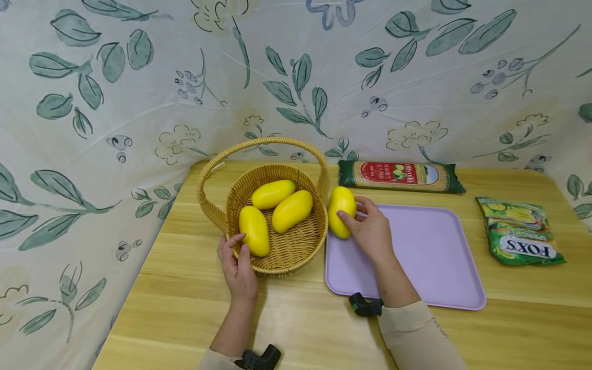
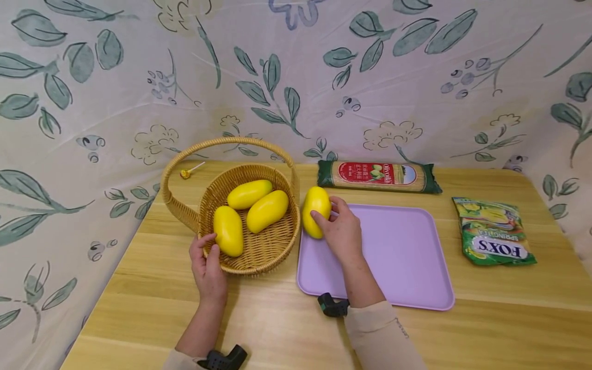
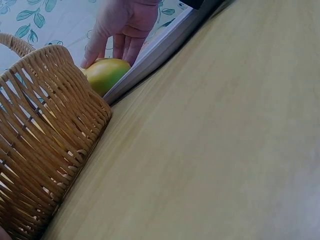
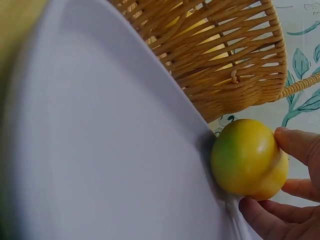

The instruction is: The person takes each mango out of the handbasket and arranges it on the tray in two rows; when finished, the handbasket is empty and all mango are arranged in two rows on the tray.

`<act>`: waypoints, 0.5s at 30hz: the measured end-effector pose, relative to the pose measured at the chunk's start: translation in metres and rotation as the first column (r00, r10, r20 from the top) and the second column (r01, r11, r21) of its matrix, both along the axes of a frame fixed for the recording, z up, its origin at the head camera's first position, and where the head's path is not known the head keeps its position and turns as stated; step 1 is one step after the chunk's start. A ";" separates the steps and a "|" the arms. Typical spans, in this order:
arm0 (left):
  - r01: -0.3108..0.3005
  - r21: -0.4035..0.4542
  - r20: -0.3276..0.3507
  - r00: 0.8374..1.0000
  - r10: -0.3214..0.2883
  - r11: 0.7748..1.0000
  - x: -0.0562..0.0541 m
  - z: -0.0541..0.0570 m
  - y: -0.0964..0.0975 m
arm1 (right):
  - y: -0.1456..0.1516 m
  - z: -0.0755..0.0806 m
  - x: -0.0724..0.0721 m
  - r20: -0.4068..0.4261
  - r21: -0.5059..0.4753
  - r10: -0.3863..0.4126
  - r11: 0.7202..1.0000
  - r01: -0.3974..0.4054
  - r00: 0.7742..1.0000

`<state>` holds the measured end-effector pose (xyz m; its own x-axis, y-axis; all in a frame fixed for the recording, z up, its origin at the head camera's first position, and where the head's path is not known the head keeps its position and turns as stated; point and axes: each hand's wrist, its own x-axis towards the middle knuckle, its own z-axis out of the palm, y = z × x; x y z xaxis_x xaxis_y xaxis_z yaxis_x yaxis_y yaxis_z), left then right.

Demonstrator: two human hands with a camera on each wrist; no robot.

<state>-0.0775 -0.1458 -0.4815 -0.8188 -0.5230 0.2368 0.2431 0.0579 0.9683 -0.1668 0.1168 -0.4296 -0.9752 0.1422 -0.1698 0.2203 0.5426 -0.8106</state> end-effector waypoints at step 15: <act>0.007 0.010 0.008 1.000 -0.007 1.000 0.000 0.001 0.000 | 0.005 0.005 0.001 0.010 0.059 0.058 0.997 -0.058 0.998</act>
<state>-0.0772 -0.1455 -0.4809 -0.8243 -0.5193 0.2254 0.2361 0.0464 0.9706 -0.1657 0.1223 -0.4244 -0.9806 0.0957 -0.1712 0.1940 0.6020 -0.7745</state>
